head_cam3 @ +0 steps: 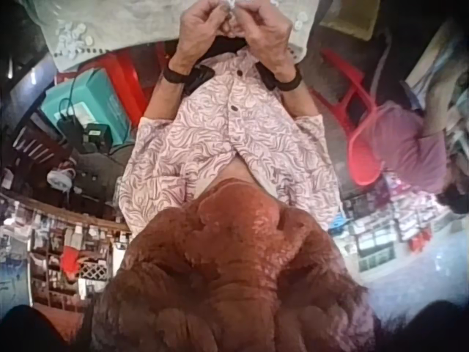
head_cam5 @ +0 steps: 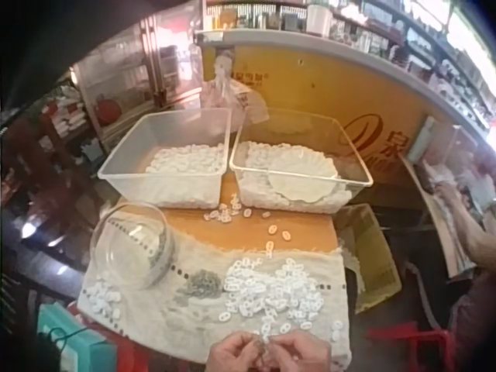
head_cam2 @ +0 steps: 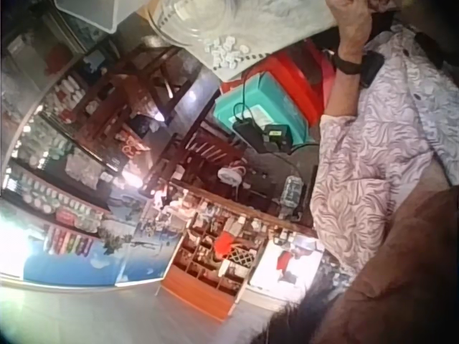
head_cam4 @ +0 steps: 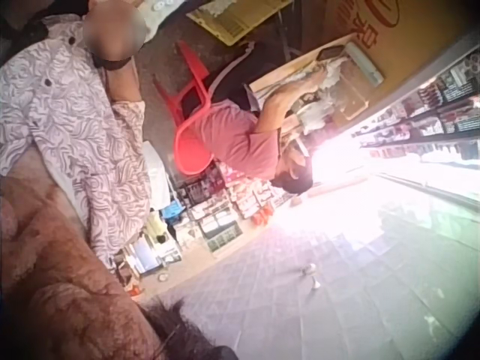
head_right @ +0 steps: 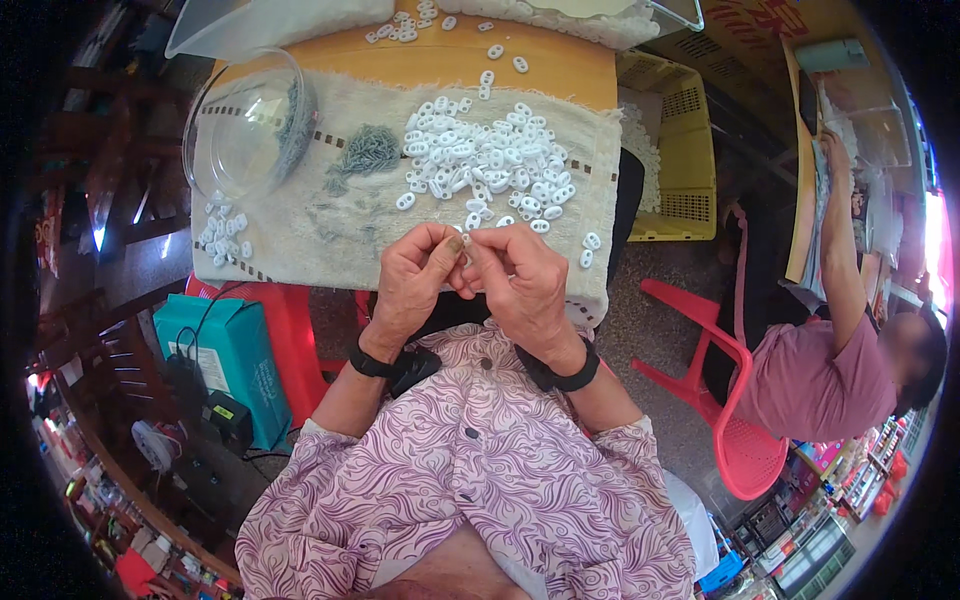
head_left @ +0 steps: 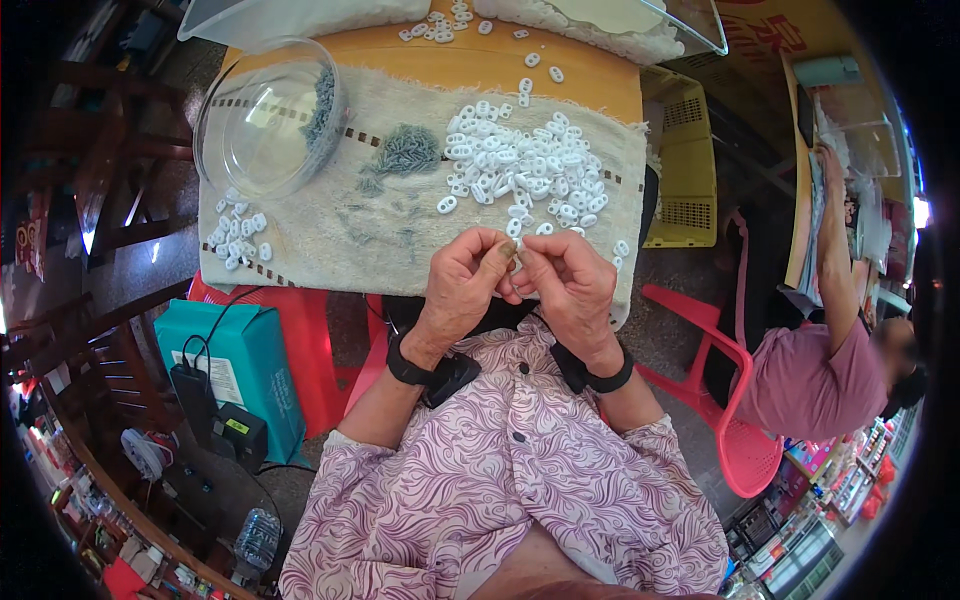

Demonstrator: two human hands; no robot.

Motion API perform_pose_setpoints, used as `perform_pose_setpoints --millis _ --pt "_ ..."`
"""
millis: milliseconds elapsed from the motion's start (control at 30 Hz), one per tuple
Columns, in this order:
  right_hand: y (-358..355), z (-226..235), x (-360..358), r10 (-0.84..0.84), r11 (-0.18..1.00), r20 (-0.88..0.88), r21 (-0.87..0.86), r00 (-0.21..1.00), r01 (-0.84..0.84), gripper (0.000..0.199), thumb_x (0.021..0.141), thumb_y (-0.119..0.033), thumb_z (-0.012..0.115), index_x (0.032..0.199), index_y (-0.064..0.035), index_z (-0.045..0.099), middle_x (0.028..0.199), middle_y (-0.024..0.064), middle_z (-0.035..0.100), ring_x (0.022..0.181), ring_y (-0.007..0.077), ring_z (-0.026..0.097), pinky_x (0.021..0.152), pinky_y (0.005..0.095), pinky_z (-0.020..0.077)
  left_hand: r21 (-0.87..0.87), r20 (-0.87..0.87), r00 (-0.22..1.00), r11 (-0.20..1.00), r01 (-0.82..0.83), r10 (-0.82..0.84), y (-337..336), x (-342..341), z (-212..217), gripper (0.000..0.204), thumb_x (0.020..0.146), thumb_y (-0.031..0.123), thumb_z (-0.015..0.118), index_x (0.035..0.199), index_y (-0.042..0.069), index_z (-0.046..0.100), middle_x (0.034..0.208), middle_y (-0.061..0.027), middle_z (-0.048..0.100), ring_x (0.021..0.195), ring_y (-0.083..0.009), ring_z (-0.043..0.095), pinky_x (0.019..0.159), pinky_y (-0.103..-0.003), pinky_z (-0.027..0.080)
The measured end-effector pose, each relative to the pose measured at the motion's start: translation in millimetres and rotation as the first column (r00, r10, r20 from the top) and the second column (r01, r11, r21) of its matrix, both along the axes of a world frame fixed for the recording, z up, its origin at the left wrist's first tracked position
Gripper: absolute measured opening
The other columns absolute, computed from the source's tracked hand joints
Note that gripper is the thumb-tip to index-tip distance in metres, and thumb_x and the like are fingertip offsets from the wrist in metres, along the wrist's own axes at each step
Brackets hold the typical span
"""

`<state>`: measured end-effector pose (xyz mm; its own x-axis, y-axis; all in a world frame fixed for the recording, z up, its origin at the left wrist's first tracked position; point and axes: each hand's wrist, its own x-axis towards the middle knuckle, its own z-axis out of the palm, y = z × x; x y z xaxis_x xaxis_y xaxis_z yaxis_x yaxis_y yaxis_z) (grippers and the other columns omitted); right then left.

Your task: Manually inserting small grey pins into white plastic bases on a workbench.

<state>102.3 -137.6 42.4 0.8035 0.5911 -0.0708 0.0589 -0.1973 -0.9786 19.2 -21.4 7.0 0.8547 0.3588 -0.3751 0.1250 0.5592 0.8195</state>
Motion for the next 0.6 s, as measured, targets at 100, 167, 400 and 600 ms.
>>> perform_pose_setpoints --millis 100,167,400,600 --pt "-1.8 -2.4 1.6 -0.005 0.996 -0.224 0.085 0.974 0.025 0.010 0.089 0.001 0.058 0.098 0.0053 0.059 0.076 0.0080 0.065 0.066 0.0102 0.065 0.056 0.0214 0.0539 -0.034 -0.010 1.000 0.999 -0.011 0.011 -0.2 0.0 0.9 0.016 0.094 0.012 0.056 0.097 -0.003 0.057 0.069 -0.0017 0.057 0.056 -0.0068 0.056 0.051 -0.021 0.050" --pt "-3.0 -2.2 4.0 -0.002 0.992 -0.286 0.122 0.958 0.039 0.013 0.090 0.000 0.057 0.101 0.0059 0.059 0.078 0.0085 0.066 0.066 0.0100 0.065 0.056 0.0211 0.0541 -0.059 -0.018 1.000 0.998 -0.016 0.015 0.9 -0.2 2.4 0.016 0.094 0.013 0.056 0.097 -0.003 0.057 0.069 -0.0016 0.057 0.056 -0.0069 0.056 0.051 -0.021 0.049" --pt "-5.2 3.3 10.0 0.022 0.998 -0.391 0.057 0.920 0.000 0.015 0.089 -0.001 0.059 0.102 0.0063 0.058 0.078 0.0088 0.066 0.064 0.0116 0.065 0.055 0.0209 0.0540 0.019 0.000 1.000 0.999 0.026 -0.026 3.2 0.0 4.6 0.017 0.095 0.013 0.055 0.098 -0.004 0.058 0.074 -0.0041 0.059 0.058 -0.0089 0.057 0.054 -0.022 0.050" --pt "-4.6 3.2 12.3 -0.004 0.995 -0.477 0.087 0.879 0.052 0.019 0.088 0.000 0.059 0.105 0.0071 0.058 0.077 0.0093 0.066 0.064 0.0128 0.066 0.055 0.0209 0.0539 0.056 0.041 0.999 0.998 -0.004 0.002 4.1 1.3 6.5 0.017 0.094 0.011 0.056 0.100 -0.004 0.060 0.076 -0.0041 0.061 0.060 -0.0085 0.059 0.056 -0.021 0.050"
